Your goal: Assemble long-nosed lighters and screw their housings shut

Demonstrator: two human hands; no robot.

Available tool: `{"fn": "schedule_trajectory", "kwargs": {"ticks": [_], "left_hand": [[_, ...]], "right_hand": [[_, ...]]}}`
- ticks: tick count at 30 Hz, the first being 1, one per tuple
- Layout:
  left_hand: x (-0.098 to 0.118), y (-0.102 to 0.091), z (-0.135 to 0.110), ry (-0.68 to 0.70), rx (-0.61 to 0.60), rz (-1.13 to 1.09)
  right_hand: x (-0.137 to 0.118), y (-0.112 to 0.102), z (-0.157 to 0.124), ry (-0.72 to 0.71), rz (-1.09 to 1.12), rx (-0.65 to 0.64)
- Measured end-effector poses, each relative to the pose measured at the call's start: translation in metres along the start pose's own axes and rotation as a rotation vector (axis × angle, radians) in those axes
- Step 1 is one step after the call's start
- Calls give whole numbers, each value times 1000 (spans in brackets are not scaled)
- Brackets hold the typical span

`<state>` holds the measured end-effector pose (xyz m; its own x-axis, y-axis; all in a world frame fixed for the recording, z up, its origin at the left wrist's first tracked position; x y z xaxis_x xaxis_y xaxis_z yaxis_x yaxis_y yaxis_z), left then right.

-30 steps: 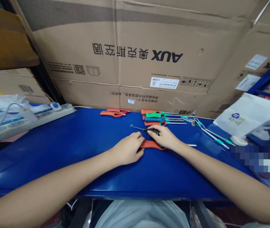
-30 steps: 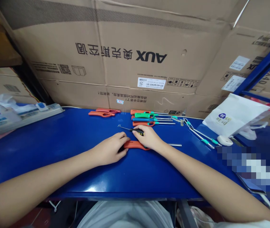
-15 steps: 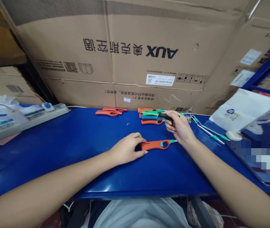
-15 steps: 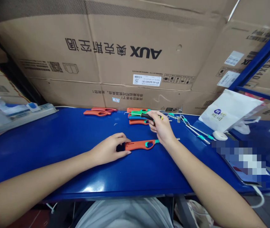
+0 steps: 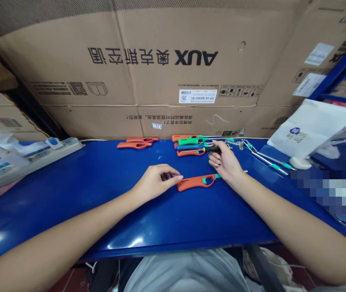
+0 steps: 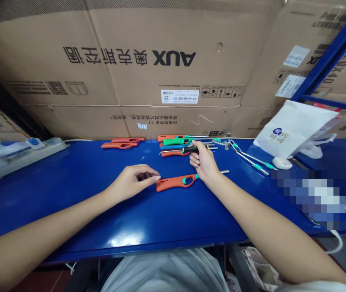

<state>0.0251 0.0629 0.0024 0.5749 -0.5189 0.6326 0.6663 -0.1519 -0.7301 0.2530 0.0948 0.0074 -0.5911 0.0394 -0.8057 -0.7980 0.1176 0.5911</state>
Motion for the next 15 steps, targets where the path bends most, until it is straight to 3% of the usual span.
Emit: {"fn": "schedule_trajectory", "kwargs": {"ticks": [5, 15], "left_hand": [[-6, -1, 2, -116, 69, -198], [2, 7, -1, -82, 12, -375]], "right_hand": [[-3, 7, -7, 17, 11, -56], [0, 17, -17, 34, 18, -104]]}}
Point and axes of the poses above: each hand's wrist, its own z-axis towards the middle knuckle, its own y-axis out of the palm, x = y × z, the point moved 5 cm from there along z, towards the middle knuckle, and after that the axes turned 11 degrees about z, right-handed, at the moved point
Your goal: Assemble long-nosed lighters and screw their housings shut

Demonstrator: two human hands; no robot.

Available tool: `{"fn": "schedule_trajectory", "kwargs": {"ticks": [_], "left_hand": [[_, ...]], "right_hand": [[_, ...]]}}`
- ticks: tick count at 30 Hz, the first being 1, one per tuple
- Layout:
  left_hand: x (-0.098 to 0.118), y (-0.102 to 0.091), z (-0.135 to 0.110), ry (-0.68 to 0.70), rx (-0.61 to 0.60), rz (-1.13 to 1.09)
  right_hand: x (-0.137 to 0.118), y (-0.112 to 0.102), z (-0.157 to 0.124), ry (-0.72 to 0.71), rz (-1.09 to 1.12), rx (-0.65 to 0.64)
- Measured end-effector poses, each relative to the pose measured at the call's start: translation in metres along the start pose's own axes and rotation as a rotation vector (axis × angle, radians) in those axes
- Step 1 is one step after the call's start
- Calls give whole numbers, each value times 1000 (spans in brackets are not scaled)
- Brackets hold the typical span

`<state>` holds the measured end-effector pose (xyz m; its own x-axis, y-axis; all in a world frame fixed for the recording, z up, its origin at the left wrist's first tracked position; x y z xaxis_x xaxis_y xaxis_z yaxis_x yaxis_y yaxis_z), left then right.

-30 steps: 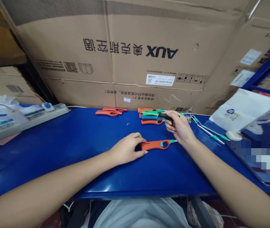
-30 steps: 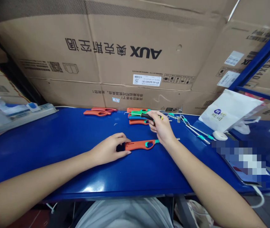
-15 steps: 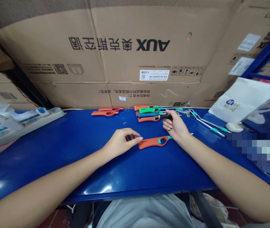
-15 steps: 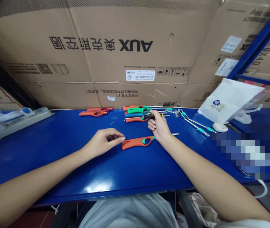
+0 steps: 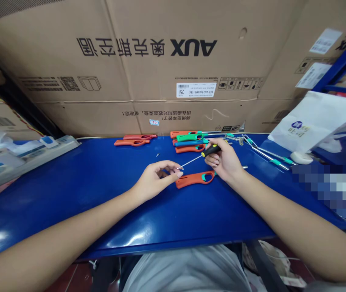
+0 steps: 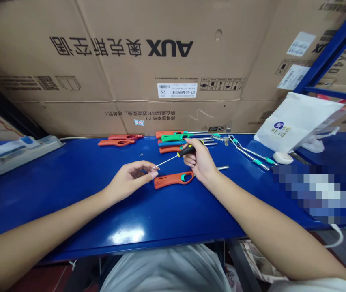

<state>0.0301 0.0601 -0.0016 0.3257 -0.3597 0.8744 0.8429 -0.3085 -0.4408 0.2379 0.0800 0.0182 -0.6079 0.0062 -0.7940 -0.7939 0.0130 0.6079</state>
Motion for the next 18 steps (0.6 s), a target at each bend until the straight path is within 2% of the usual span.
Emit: {"fn": "schedule_trajectory", "kwargs": {"ticks": [8, 18], "left_hand": [[9, -6, -3, 43, 84, -28], [18, -7, -4, 159, 89, 93]], "right_hand": [[-1, -2, 2, 11, -20, -20], [0, -1, 1, -3, -12, 11]]}}
Point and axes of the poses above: each hand's wrist, its own z-axis towards the middle knuckle, its own y-axis out of the palm, x = y × z, the point moved 5 cm from there along z, towards the middle knuckle, and after that the axes turned 11 degrees about z, right-handed, at the moved point
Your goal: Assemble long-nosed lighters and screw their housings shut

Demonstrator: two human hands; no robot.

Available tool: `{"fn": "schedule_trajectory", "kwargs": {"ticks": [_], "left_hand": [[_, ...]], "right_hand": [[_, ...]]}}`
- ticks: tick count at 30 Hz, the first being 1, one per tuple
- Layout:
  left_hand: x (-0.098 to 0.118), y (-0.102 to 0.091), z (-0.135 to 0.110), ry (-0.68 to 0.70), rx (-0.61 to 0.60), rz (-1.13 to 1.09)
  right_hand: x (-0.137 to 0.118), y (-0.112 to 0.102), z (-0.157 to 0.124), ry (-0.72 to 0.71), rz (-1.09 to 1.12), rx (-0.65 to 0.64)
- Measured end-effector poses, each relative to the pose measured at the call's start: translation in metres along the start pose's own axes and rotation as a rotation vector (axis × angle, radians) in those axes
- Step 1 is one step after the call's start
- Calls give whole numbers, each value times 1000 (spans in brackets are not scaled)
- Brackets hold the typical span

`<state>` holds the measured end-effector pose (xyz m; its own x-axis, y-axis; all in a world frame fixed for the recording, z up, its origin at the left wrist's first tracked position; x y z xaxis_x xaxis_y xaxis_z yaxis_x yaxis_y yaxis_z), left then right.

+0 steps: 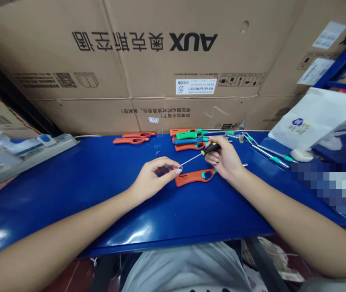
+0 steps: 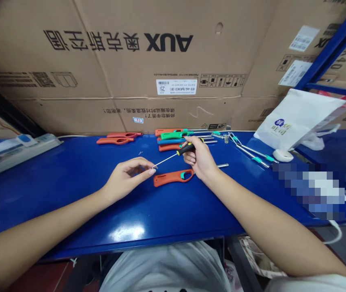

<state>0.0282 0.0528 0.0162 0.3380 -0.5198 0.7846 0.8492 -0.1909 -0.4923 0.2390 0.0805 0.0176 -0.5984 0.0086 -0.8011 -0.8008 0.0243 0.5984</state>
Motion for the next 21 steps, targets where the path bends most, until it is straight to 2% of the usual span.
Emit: {"fn": "schedule_trajectory", "kwargs": {"ticks": [10, 14, 17, 21], "left_hand": [[-2, 0, 1, 31, -4, 59], [-2, 2, 0, 76, -26, 96], [1, 5, -3, 102, -64, 131], [1, 9, -7, 45, -122, 139]], "right_hand": [[-5, 0, 0, -39, -3, -2], [-26, 9, -2, -145, 13, -123], [-41, 17, -8, -209, -159, -237], [-49, 20, -16, -270, -430, -220]]}}
Point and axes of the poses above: each hand's wrist, its own z-axis towards the middle knuckle, its own y-axis out of the palm, x = y × z, the point moved 5 cm from there along z, towards the middle knuckle, and after that the axes turned 11 degrees about z, right-handed, at the moved point
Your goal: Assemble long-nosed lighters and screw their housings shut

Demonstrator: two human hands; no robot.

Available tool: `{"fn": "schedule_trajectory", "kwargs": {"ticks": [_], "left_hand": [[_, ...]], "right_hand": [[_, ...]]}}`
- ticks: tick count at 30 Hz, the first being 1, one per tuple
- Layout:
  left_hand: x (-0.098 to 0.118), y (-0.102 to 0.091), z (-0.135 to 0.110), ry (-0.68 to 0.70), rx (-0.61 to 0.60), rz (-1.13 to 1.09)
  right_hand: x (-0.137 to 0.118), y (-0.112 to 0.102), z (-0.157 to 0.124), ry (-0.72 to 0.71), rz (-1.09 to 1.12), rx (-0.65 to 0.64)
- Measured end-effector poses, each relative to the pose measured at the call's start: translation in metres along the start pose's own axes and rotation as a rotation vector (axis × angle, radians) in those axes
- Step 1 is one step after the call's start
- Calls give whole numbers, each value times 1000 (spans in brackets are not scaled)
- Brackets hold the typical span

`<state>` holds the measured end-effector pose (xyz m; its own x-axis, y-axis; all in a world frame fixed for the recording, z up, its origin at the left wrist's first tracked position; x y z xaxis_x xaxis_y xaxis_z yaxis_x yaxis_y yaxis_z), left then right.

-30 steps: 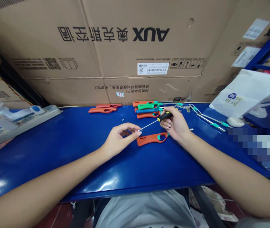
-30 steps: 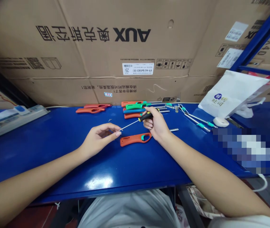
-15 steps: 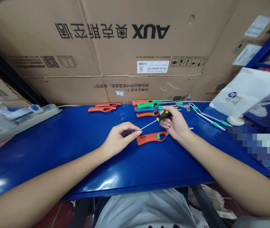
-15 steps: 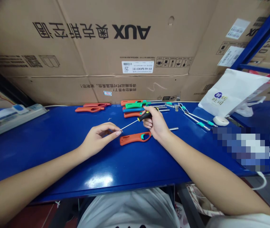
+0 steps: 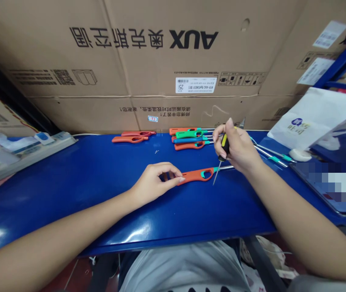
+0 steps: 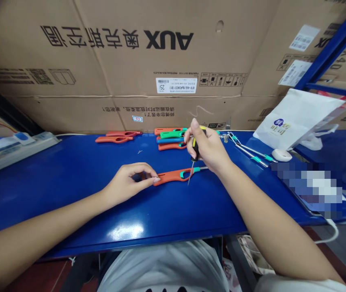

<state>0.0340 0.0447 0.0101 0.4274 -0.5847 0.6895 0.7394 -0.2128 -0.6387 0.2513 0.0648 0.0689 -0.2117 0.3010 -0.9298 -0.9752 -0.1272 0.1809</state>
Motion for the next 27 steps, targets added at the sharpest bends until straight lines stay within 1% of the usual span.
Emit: {"fn": "schedule_trajectory", "kwargs": {"ticks": [2, 4, 6, 8, 12, 14, 17, 20, 24, 27], "left_hand": [[-3, 2, -1, -60, -16, -12], [-7, 3, -1, -124, -28, -23], [-11, 5, -1, -176, -39, -35], [-14, 5, 0, -209, -43, -57], [-16, 7, 1, -236, -50, -104], [-17, 7, 1, -249, -58, -116], [-16, 7, 1, -264, -59, -124], [-15, 7, 1, -264, -53, -134], [-14, 7, 0, -248, -51, -136], [-14, 8, -1, -237, -54, -139]], "right_hand": [[1, 3, -2, 40, 1, 1], [5, 6, -2, 106, 66, -8], [10, 8, -2, 128, 111, -9], [10, 7, -2, 59, 91, 13], [4, 5, -5, -182, -6, 98], [1, 6, -8, -253, -48, 126], [0, 12, -13, -287, -91, 116], [3, 19, -18, -289, -103, 60], [5, 25, -24, -307, -77, -9], [4, 27, -27, -306, -62, -22]]}}
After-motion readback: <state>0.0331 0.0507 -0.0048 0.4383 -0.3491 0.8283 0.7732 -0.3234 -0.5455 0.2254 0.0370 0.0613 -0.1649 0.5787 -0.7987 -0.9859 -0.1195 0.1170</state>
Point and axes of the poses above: each hand's wrist, its own z-axis towards the middle knuckle, its own y-axis out of the palm, x = y × z, the point moved 5 cm from there along z, towards the middle knuckle, and after that the axes turned 11 degrees about z, right-handed, at the moved point
